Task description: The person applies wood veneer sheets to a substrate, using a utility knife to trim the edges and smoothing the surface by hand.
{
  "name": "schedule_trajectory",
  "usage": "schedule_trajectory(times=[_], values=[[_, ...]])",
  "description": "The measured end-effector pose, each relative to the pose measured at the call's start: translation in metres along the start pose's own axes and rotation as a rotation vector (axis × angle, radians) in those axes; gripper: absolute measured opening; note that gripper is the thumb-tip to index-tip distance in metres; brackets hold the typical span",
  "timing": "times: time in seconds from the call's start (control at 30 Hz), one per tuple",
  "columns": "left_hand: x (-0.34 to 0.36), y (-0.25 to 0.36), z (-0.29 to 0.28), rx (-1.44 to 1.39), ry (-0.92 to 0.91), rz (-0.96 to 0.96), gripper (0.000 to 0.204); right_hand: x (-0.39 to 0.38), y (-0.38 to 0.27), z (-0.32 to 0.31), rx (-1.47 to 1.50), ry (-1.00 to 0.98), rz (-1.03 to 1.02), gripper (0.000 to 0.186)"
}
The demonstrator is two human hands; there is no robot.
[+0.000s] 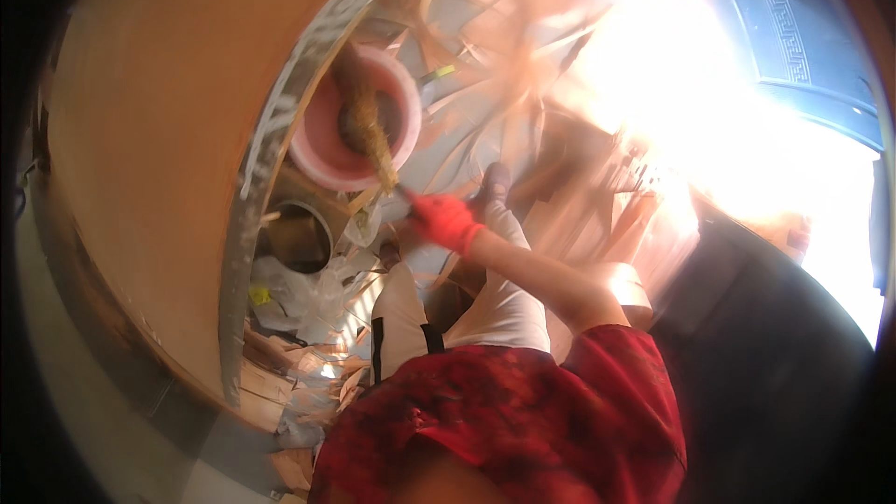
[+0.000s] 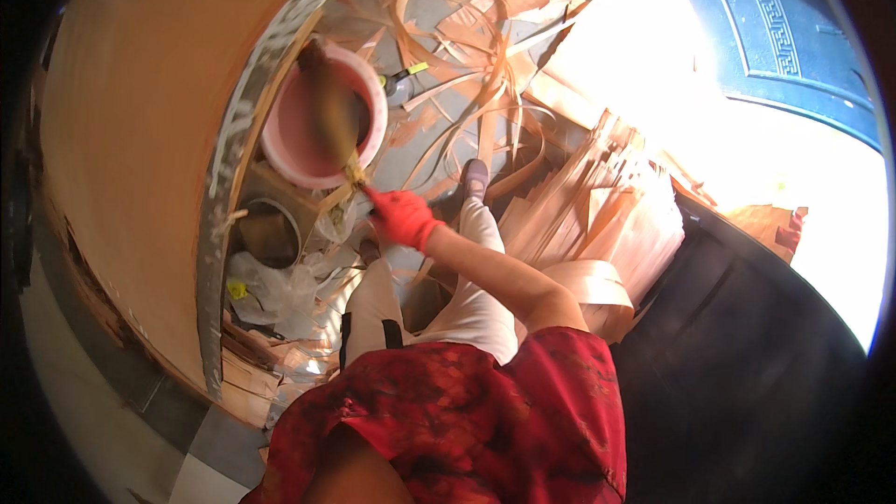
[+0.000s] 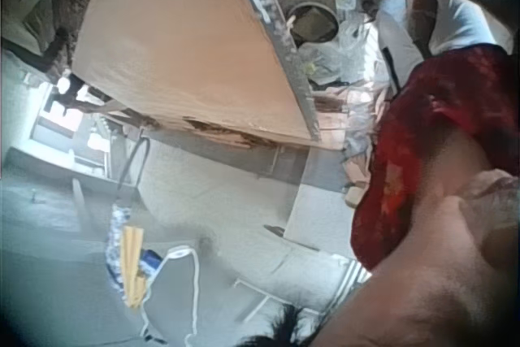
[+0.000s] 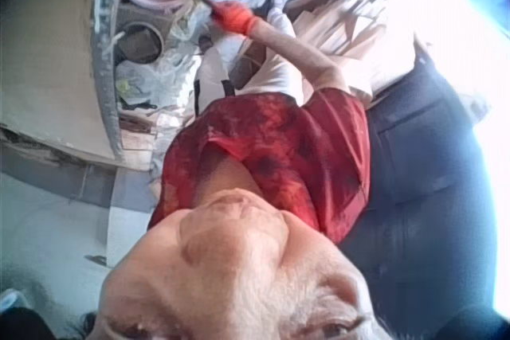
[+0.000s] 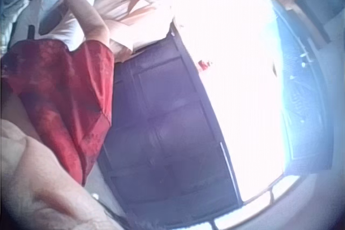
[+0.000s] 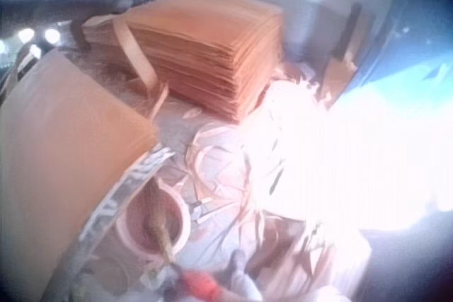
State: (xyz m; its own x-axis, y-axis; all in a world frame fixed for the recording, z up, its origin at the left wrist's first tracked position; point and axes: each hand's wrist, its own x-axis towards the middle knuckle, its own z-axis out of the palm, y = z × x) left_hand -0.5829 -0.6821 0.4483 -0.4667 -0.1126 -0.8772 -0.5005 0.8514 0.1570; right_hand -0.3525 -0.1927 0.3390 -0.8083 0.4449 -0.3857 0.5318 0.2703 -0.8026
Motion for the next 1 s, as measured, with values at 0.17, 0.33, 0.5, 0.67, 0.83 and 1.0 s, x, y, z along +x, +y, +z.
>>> schedule_trajectory(times=[0.17, 0.33, 0.5, 0.67, 0.83, 1.0], values=[[-0.027, 0.1, 0.129, 0.117, -0.111, 0.092, 0.017, -0.001, 0.235, -0.069, -0.041, 0.43, 0.358, 0.055], [0.004, 0.156, 0.217, 0.225, -0.194, 0.097, 0.017, 0.03, 0.418, -0.139, -0.128, 0.537, 0.747, 0.057], [0.061, 0.164, 0.279, 0.284, -0.174, 0.019, 0.016, 0.098, 0.562, -0.147, -0.15, 0.563, 0.7, 0.068], [0.128, 0.169, 0.312, 0.334, -0.125, -0.065, 0.016, 0.188, 0.704, -0.139, -0.383, 0.504, 0.731, 0.08], [0.162, 0.167, 0.323, 0.33, -0.065, -0.127, 0.015, 0.258, 0.736, -0.133, -0.454, 0.5, 0.908, 0.08], [0.141, 0.169, 0.303, 0.326, -0.09, -0.154, 0.015, 0.225, 0.694, -0.148, -0.325, 0.484, 0.764, 0.035]])
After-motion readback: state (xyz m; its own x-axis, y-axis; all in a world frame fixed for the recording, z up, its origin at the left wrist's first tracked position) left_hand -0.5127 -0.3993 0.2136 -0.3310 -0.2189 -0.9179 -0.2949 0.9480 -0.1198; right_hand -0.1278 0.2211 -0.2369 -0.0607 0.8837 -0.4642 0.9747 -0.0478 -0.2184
